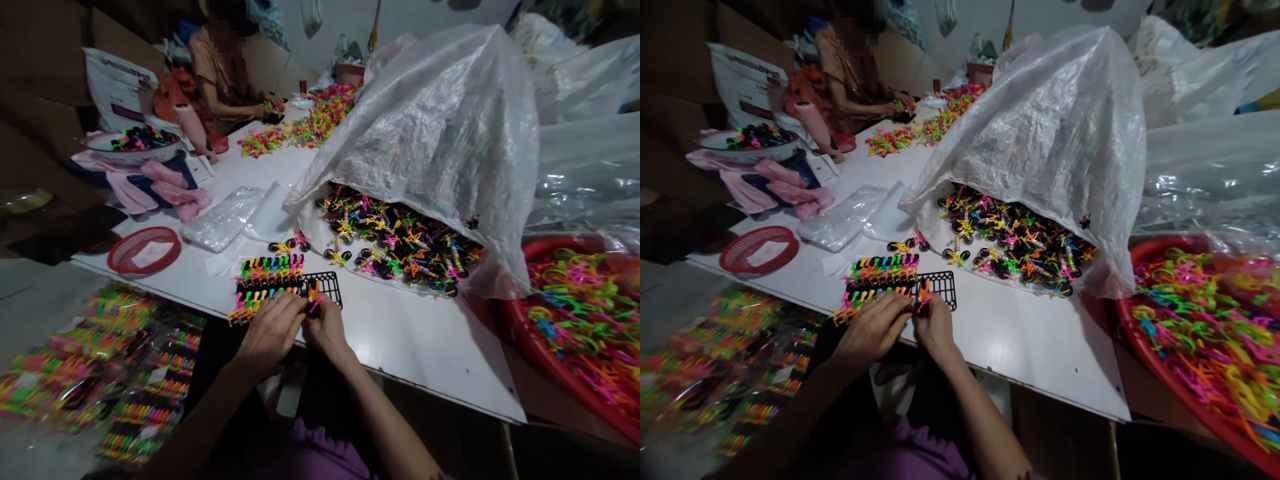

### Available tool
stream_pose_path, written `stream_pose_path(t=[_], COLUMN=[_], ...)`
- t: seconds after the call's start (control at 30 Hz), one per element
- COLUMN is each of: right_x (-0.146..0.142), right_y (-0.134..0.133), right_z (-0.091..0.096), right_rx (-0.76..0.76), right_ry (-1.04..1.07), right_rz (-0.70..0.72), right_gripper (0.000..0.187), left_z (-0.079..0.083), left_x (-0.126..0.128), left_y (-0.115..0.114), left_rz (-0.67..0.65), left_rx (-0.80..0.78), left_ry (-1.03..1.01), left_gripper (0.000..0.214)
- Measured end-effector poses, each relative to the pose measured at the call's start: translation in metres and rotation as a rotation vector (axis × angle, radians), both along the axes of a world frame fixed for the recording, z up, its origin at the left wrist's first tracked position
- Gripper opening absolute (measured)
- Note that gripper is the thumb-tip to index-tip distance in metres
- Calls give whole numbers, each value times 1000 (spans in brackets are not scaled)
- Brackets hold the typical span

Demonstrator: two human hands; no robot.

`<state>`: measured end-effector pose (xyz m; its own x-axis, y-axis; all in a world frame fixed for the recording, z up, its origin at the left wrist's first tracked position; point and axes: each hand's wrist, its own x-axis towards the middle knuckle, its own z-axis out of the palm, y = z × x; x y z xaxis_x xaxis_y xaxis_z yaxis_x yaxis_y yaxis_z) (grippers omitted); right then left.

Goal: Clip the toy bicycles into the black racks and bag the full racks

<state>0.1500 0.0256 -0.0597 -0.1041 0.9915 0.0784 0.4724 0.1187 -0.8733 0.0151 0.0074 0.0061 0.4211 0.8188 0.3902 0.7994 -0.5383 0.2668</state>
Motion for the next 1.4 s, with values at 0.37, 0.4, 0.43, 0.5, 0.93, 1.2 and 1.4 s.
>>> stream_pose_path(t=[0.37, 0.4, 0.43, 0.5, 0.93, 1.2, 1.4], right_x=[1, 1, 4, 15, 75, 85, 39], right_y=[2, 2, 3, 9, 160, 97, 56], right_z=[21, 21, 21, 24, 67, 53, 12], right_rx=[27, 31, 34, 29, 277, 86, -61], right_ry=[-592, -604, -602, -545, -1025, -512, 58], right_rz=[287, 293, 305, 402, 388, 188, 122], right_gripper=[18, 18, 17, 16, 24, 15, 13], left_z=[-10, -11, -12, -13, -17, -14, 21], left_x=[1, 1, 0, -1, 0, -3, 3], left_y=[2, 1, 0, -3, -13, -10, 20], left_rz=[-35, -38, -48, -70, 29, -51, 51], left_rx=[54, 60, 64, 70, 146, 115, 96], left_ry=[-98, -94, -88, -77, -35, -63, -140], left_gripper=[18, 18, 19, 20, 19, 17, 18])
